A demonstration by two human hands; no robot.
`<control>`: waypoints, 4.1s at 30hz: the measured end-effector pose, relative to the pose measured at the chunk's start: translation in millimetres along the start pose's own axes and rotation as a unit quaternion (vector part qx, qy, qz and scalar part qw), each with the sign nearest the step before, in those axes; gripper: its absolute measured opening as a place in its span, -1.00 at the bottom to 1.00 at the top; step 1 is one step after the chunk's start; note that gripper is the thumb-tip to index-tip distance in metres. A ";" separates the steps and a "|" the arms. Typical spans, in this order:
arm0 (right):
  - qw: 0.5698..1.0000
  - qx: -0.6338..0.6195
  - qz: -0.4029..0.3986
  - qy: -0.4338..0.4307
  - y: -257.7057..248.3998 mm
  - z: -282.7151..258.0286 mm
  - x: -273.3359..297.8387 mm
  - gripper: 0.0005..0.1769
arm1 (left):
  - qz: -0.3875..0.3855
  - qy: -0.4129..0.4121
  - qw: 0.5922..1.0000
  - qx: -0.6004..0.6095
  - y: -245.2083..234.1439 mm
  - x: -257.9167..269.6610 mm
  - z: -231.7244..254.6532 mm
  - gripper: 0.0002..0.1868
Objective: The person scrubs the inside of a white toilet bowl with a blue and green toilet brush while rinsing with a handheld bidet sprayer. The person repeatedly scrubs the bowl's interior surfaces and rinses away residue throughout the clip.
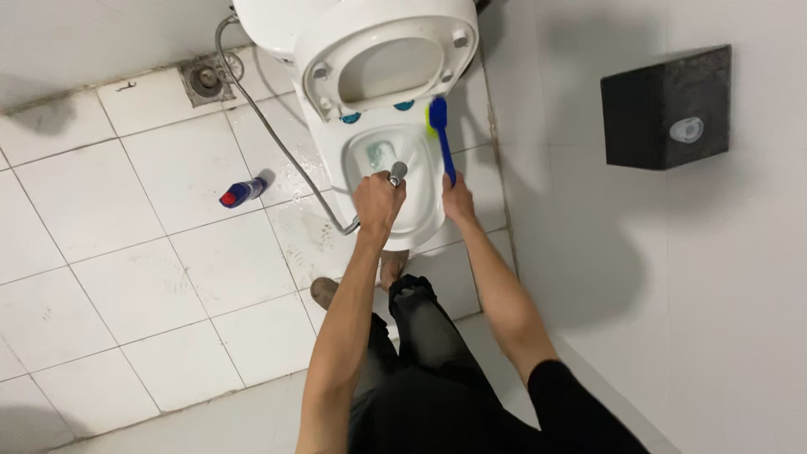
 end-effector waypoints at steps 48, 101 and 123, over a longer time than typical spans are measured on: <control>0.931 -0.330 -0.002 0.154 105.0 65.8 202.5 -0.51 | -0.188 0.108 0.974 -0.067 35.0 143.2 -90.7 -0.75; 0.916 -0.325 -0.193 0.132 197.2 -49.2 232.5 -0.57 | 0.041 -0.049 0.998 0.000 -96.2 148.3 -188.1 -0.76; 0.936 -0.263 -0.197 0.129 205.1 -0.6 230.5 -0.47 | -0.055 -0.029 0.997 -0.051 -47.8 161.4 -166.3 -0.72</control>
Point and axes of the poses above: each hand's wrist, its own x-axis away from the middle knuckle, its own y-axis out of the palm, z = x × y, the point moved 4 cm from there along -x, towards the middle knuckle, and after that the axes turned 11 degrees about x, right-handed, at the moved point
